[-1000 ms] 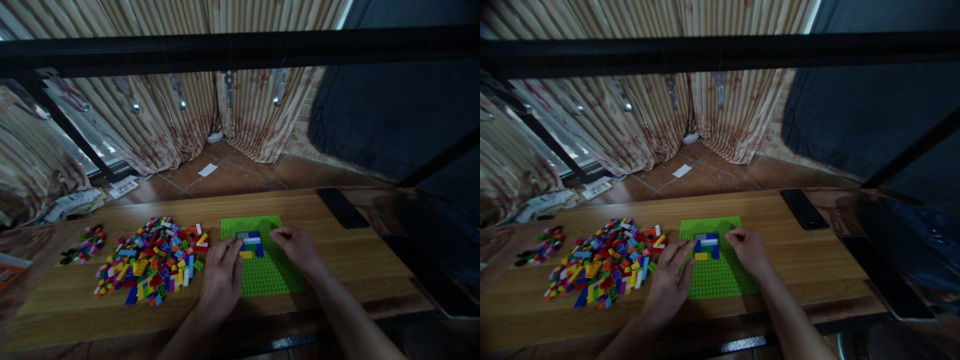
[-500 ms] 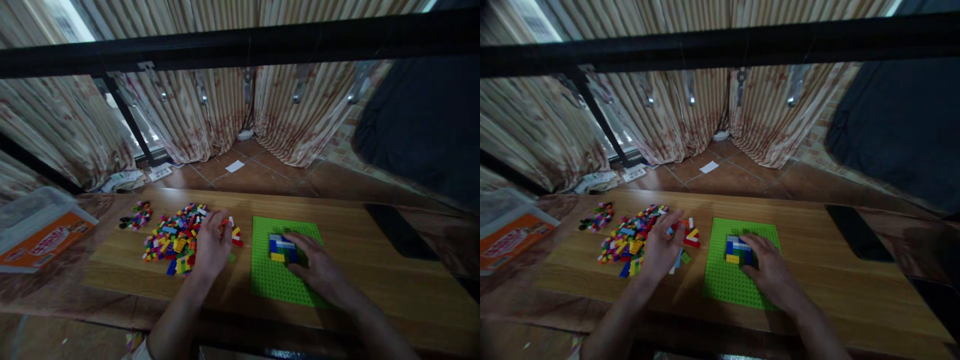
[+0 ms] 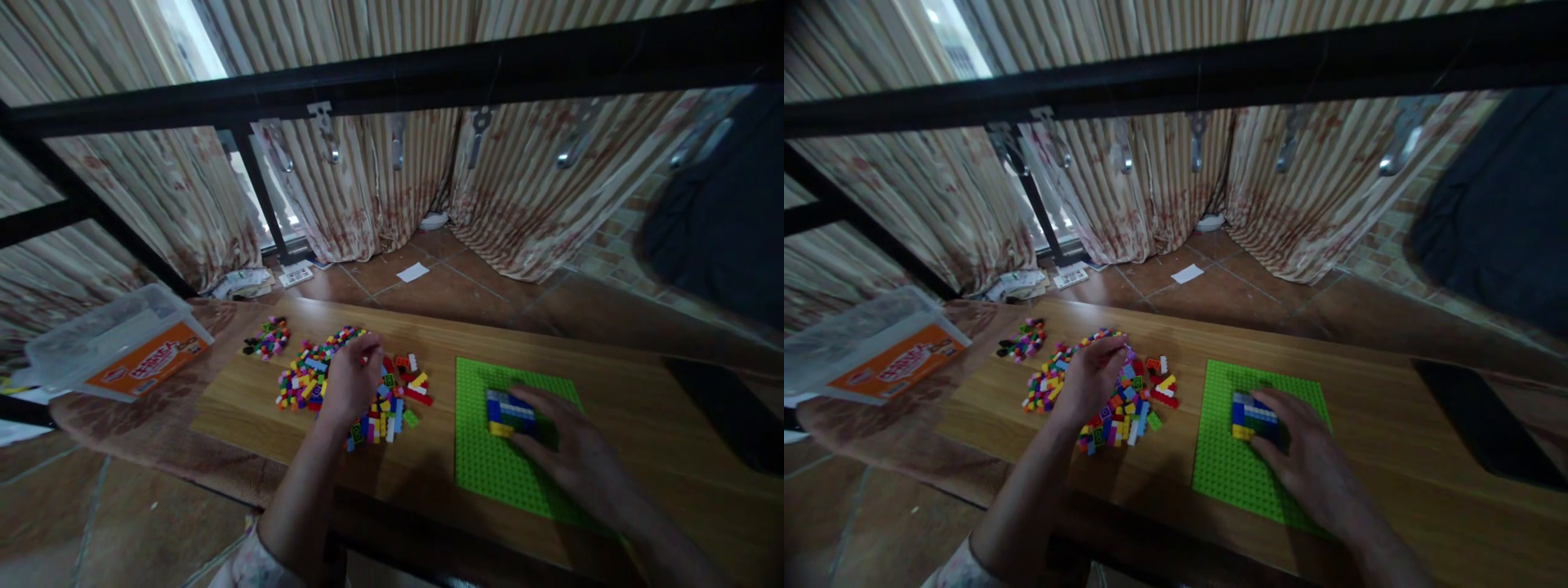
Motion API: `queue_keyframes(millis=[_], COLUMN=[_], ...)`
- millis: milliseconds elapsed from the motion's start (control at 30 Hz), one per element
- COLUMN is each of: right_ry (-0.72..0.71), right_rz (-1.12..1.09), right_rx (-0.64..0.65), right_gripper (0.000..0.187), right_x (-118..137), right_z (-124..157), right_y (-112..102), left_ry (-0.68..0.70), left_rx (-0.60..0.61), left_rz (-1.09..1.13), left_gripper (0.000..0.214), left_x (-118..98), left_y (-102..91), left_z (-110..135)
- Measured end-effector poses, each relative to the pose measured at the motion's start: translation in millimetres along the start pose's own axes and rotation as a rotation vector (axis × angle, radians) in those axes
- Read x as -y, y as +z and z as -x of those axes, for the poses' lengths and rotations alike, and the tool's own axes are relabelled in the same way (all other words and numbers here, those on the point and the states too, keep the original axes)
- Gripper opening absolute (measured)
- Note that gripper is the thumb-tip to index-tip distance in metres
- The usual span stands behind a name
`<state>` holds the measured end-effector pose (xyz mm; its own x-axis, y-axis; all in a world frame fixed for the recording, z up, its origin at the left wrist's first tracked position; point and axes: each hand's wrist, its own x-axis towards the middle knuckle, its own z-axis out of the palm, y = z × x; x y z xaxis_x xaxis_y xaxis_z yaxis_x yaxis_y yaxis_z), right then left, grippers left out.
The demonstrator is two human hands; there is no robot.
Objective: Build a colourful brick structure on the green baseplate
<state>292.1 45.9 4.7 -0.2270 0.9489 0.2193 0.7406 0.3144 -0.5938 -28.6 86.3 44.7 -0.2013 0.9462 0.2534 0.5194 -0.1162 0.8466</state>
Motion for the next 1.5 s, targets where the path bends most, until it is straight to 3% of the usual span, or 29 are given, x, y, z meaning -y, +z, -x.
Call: queue_keyframes(millis=[167, 300, 467, 833, 1100, 1367, 1500], right_ry=[-0.007, -0.172, -0.253, -0.208, -0.189, -0.142, -0.121], right_rz=[-0.030, -0.035, -0.049, 0.019, -0.017, 0.002, -0.033], right_rx=[-0.121, -0.066, 0.015, -0.015, -0.026, -0.038, -0.043], right_gripper=[0.027, 0.019, 0.024, 0.036, 0.034, 0.031, 0.032], right_x=[42.6, 78.4, 103.6, 111.4, 108.2, 107.5, 109.9], right_z=[-4.6, -5.2, -9.9, -14.4, -12.8, -14.6, -13.1], right_y=[13.5, 40.3, 73.8, 106.6, 104.4, 102.6, 97.6], left_ry=[-0.042, -0.047, -0.019, -0.058, -0.072, 0.099, 0.111], left_rx=[-0.022, -0.016, -0.011, -0.004, -0.045, 0.155, 0.201], left_rz=[0.056, 0.020, -0.008, 0.009, 0.069, -0.231, -0.305], left_gripper=[0.027, 0.025, 0.024, 0.027, 0.024, 0.026, 0.030], left_x=[-1.4, -4.5, -2.2, -8.0, 0.5, 4.0, 5.8], left_y=[-5.3, -6.7, -6.8, -18.9, -24.9, -20.3, -17.4], left_z=[-1.3, 0.7, 1.0, -0.1, -2.5, 2.0, 3.4])
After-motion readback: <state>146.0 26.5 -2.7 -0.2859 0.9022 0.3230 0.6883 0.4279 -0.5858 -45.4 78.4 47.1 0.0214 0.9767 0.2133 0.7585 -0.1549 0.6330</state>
